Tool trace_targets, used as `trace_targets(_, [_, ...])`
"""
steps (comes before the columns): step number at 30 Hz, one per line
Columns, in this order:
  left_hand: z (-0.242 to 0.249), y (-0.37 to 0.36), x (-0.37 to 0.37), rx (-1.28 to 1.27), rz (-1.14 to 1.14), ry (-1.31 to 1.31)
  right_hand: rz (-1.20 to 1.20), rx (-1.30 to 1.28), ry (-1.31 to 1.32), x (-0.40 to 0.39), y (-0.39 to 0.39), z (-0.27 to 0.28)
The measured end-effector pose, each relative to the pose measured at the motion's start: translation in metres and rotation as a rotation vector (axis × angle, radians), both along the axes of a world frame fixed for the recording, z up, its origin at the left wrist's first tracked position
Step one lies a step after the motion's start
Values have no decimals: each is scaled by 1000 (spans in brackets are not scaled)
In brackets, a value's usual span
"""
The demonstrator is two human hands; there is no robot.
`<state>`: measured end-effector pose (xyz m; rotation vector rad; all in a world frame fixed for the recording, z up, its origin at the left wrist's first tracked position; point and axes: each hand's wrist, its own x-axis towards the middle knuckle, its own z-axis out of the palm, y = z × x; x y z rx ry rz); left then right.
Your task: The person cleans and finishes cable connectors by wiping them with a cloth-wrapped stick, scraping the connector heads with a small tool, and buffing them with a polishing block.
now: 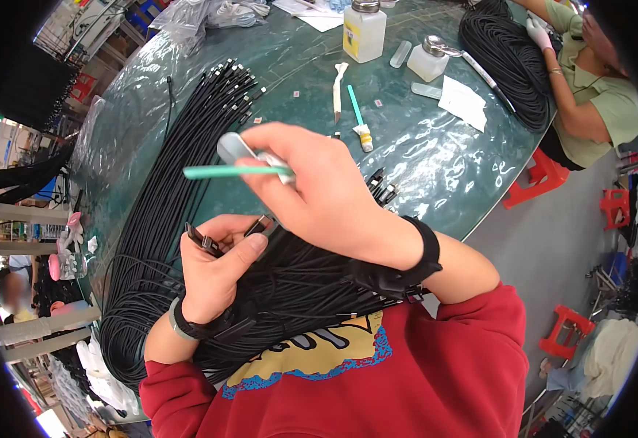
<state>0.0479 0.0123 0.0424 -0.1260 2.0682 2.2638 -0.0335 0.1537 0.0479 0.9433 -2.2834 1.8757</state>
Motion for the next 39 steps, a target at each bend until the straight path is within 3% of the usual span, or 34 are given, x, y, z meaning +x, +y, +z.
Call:
trace_targets(3, [-4, 1, 0, 44, 64, 35, 10, 50, 149, 11, -1, -10])
trace_targets(5, [-6, -4, 4, -138, -11, 76, 5, 72, 221, 12, -3, -10])
trace_targets(7, [-4, -3, 5, -236, -57, 103, 5, 115, 159, 2, -10, -6])
trace_targets(9, [3, 1, 6, -466, -55, 308, -6, 131, 131, -2, -10, 0])
trace_targets(12, [2, 1, 3, -617, -14, 456, -2, 127, -118, -7, -7, 10])
trace_targets(14, [-4, 1, 3, -685, 72, 520, 36, 130, -130, 2, 0, 12])
trace_targets(19, [-5, -1, 6, -812, 39, 594, 77, 219, -96, 13, 4, 5])
trace_targets(22, [-5, 4, 5, -963, 36, 855, 45, 305, -69, 4, -7, 5])
trace_targets(25, [3, 5, 8, -914, 5, 758, 8, 378, -91, -8, -13, 3])
trace_targets(33, [-3, -4, 1, -632, 54, 507, 101, -32, -77, 0, 2, 0])
trace_targets(35, [-4, -5, 1, -619, 49, 492, 114, -61, 128, 4, -6, -2])
trace_targets(38, [-4, -8, 3, -214, 40, 229, 127, -37, 280, 5, -6, -4])
trace_targets(39, [-3, -11, 3, -215, 42, 230, 137, 9, 327, 4, -4, -4])
